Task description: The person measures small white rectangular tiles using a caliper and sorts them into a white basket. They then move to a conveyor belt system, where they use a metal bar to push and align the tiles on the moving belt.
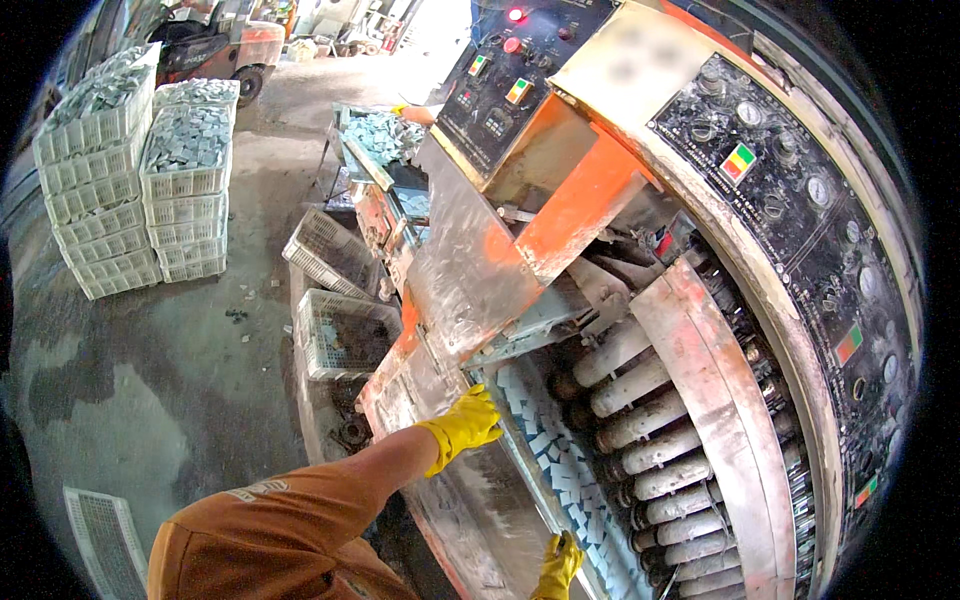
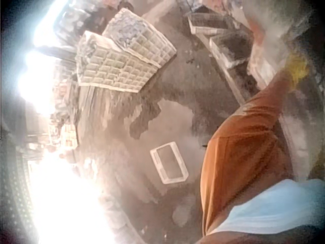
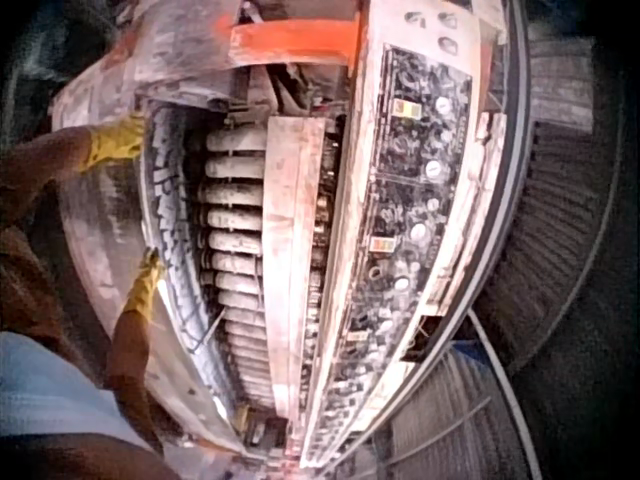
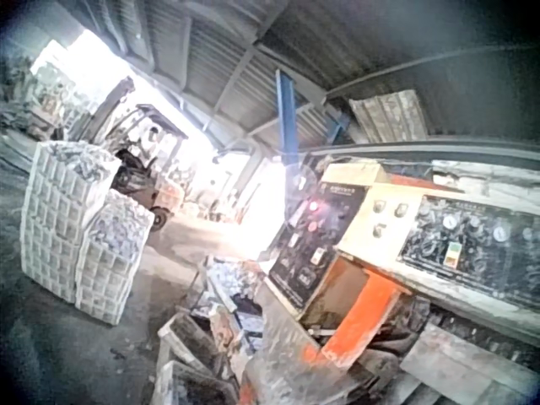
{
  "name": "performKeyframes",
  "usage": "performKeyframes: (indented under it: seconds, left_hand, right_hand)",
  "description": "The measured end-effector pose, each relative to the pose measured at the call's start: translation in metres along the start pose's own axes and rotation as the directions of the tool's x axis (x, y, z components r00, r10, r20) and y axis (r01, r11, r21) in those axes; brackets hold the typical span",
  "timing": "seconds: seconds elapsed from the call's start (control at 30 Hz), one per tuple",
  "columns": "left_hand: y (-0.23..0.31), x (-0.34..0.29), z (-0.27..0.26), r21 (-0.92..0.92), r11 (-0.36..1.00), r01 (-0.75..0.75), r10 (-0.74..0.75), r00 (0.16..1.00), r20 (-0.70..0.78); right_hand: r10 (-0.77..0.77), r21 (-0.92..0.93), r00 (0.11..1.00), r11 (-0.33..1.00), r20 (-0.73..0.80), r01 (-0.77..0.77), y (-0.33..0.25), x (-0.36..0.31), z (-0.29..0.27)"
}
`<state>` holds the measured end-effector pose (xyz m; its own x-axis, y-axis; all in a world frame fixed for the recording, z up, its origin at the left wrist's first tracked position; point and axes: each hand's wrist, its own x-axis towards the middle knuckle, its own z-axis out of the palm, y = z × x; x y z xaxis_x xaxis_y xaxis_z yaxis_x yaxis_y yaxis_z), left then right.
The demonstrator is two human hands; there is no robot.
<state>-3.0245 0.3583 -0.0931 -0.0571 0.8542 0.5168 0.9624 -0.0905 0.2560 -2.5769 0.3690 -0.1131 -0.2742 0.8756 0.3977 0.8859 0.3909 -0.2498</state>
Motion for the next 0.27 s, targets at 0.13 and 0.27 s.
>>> performKeyframes:
  seconds: [0.13, 0.27]
  left_hand:
    - [0.005, 0.011, -0.005, -0.026, 1.000, 0.010, -0.006, 0.989, 0.151]
    - [0.002, 0.023, 0.001, 0.000, 0.999, 0.039, -0.038, 0.965, 0.261]
  right_hand:
    - [-0.102, 0.047, 0.980, 0.993, -0.169, 0.112, -0.002, -0.011, -0.003]
    - [-0.112, 0.199, 0.980, 0.969, -0.163, 0.143, 0.001, -0.008, -0.009]
